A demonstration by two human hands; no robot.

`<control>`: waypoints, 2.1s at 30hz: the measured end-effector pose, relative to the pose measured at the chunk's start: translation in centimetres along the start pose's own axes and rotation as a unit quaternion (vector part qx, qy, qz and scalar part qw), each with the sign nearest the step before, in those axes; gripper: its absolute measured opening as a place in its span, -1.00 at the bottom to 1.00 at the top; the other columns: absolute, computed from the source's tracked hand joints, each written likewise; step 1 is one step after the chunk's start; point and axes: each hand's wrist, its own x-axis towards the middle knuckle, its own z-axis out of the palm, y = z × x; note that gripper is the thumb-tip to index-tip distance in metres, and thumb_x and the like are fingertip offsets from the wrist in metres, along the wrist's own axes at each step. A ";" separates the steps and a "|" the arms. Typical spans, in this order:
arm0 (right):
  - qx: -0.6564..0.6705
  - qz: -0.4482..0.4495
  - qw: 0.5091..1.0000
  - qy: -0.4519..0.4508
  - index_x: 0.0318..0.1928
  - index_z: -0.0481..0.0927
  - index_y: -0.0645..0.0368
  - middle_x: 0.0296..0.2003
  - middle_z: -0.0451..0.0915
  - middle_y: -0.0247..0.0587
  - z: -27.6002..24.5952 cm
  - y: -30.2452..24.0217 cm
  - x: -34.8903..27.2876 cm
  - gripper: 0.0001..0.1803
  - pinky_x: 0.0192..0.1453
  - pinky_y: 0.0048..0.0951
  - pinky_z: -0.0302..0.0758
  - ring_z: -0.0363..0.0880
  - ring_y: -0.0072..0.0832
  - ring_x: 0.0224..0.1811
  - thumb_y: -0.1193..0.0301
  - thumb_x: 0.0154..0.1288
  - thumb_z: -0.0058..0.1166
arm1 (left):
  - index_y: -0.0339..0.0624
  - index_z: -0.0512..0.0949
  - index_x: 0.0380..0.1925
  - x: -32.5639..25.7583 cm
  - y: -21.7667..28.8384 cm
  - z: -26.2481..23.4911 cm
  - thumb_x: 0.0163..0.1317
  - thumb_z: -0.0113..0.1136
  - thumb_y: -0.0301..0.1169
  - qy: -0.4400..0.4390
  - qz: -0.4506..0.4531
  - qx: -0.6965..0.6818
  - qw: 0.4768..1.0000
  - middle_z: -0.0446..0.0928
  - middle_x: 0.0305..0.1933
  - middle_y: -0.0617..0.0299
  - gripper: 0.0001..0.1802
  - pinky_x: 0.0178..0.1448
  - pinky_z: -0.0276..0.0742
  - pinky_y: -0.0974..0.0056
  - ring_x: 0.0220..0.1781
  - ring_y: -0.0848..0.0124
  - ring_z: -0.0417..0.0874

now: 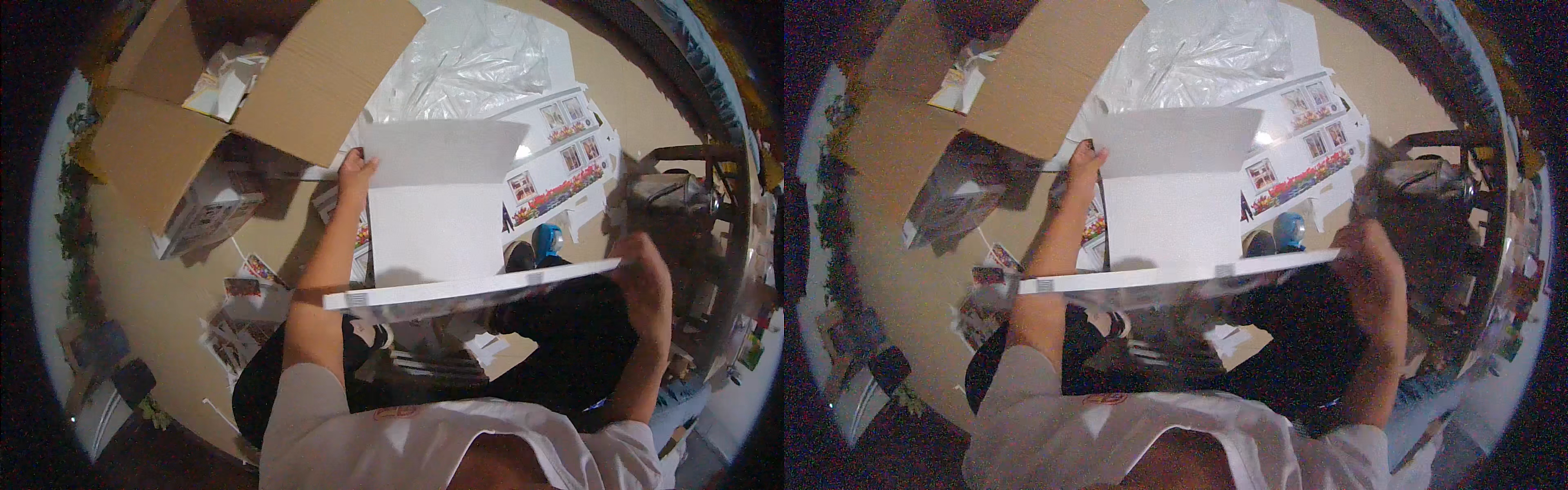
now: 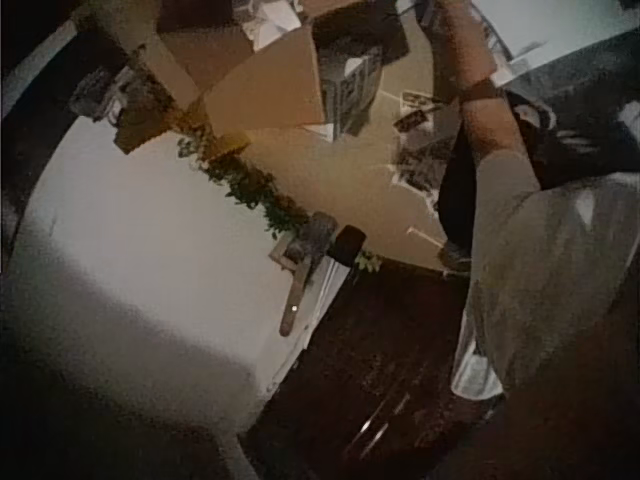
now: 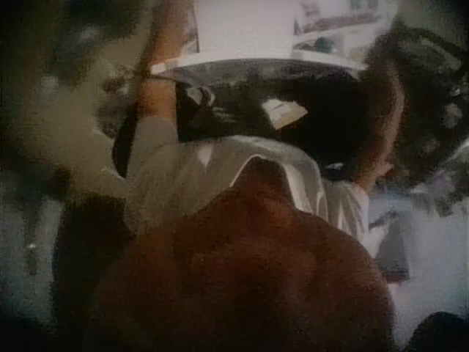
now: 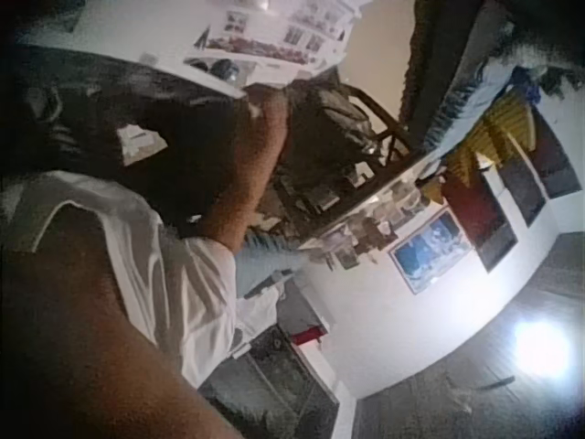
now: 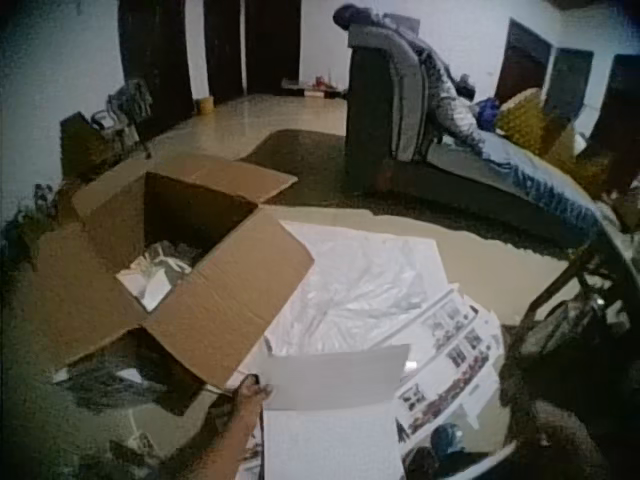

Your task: The person assembles small printed paper boxes by folding flat sheets along pre-scored lines and taping the edges. They handle multiple sheets, fold them into box shapes, and secure the seams with tape.

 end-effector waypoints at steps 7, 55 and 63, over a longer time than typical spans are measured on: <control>0.146 0.014 0.984 0.097 0.14 0.41 0.22 0.02 0.48 -0.23 -1.7 4.0 -1.2 -0.50 0.21 -0.43 0.38 0.39 -0.45 0.17 0.73 0.16 0.07 | -0.19 0.64 -0.30 -8.0 11.0 3.5 0.13 0.21 -0.64 -0.024 0.056 -0.001 0.998 0.64 -0.22 0.25 -0.84 0.13 0.39 0.38 -0.06 0.49 0.57; 0.118 -0.168 0.956 -0.209 -0.18 0.60 0.15 -0.23 0.58 -0.30 3.4 3.7 -2.0 -0.67 0.04 -0.41 0.46 0.53 -0.45 -0.11 0.71 0.00 0.19 | -0.17 0.46 0.14 -31.0 21.3 8.6 0.14 0.24 -0.35 -0.206 0.212 0.398 0.869 0.44 0.18 0.01 -0.48 0.35 0.20 0.19 0.26 0.21 0.40; 0.116 -0.330 0.923 -0.160 -0.21 0.61 0.13 -0.18 0.59 -0.23 2.4 1.4 -1.9 -0.66 0.09 -0.35 0.44 0.53 -0.35 -0.06 0.69 -0.07 0.20 | -0.16 0.44 0.06 -20.7 24.4 21.5 -0.12 0.34 -0.30 -0.528 0.152 0.536 0.641 0.52 0.06 0.01 -0.36 0.36 0.21 0.00 0.21 0.21 0.43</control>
